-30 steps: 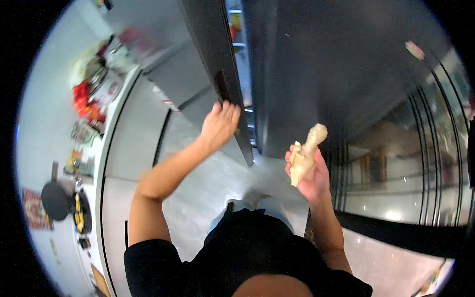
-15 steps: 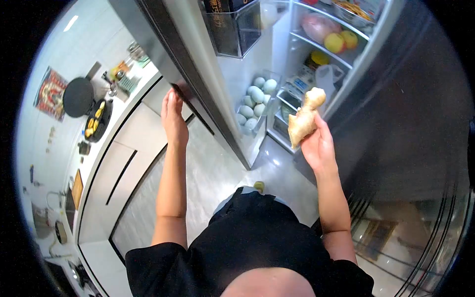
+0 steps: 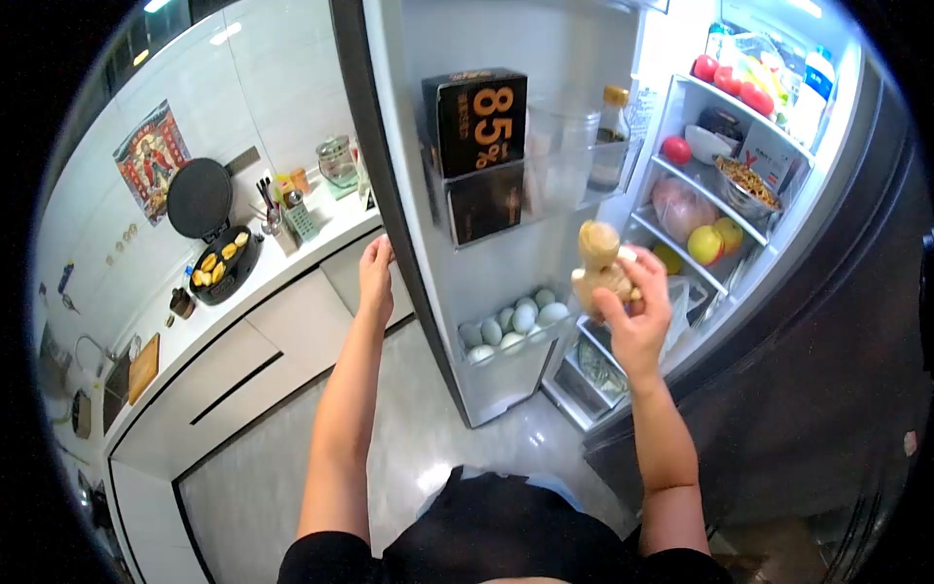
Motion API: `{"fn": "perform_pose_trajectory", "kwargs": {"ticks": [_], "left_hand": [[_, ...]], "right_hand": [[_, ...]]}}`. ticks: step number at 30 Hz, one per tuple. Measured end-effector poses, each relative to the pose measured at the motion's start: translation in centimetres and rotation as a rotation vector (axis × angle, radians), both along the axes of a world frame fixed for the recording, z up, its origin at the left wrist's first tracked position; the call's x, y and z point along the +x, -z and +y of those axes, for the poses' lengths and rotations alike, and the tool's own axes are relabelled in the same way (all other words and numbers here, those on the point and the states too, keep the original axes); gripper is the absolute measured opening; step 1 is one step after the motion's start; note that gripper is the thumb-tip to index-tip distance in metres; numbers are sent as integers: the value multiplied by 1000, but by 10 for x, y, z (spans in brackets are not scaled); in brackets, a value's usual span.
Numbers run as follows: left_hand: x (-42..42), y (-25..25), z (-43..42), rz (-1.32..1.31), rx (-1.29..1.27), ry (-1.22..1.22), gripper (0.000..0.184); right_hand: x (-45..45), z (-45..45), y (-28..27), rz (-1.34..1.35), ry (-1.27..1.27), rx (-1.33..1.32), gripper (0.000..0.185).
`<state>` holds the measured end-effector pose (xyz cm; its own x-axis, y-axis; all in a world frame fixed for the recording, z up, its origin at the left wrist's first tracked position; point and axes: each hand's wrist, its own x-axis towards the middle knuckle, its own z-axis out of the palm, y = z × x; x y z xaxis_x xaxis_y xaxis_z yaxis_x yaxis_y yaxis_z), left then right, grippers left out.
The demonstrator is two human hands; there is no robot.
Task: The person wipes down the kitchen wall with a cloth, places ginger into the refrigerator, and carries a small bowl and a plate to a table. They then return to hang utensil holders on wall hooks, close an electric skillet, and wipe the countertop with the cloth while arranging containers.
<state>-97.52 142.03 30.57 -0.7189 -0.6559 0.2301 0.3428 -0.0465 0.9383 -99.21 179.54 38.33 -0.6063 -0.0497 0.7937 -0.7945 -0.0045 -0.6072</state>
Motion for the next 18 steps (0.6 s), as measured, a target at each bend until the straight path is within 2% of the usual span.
{"fn": "perform_pose_trajectory", "kwargs": {"ticks": [4, 6, 7, 8, 10, 13, 15, 17, 18], "left_hand": [[-11, 17, -21, -21, 16, 28, 38], [-14, 21, -24, -14, -23, 9, 37], [-9, 3, -5, -38, 23, -87, 35], [-13, 12, -14, -27, 44, -65, 32], [-20, 24, -27, -27, 7, -38, 39], [-18, 22, -24, -69, -12, -72, 40], [-17, 22, -23, -52, -5, -108, 43], [-12, 11, -12, -45, 41, -133, 38], [-5, -6, 3, -34, 6, -157, 34]], "right_hand": [[-19, 2, -102, 293, 202, 145, 46], [-26, 8, -133, 175, 28, 105, 44], [-29, 10, -146, 159, -23, 86, 42], [-30, 10, -153, 178, -74, 40, 43], [-28, 13, -160, 187, -185, -22, 43], [-31, 23, -162, 371, -25, 75, 45], [-23, 28, -152, 253, -240, 40, 49], [-27, 39, -120, 160, -495, 191, 49], [-37, 44, -99, 232, -485, 403, 48]]}}
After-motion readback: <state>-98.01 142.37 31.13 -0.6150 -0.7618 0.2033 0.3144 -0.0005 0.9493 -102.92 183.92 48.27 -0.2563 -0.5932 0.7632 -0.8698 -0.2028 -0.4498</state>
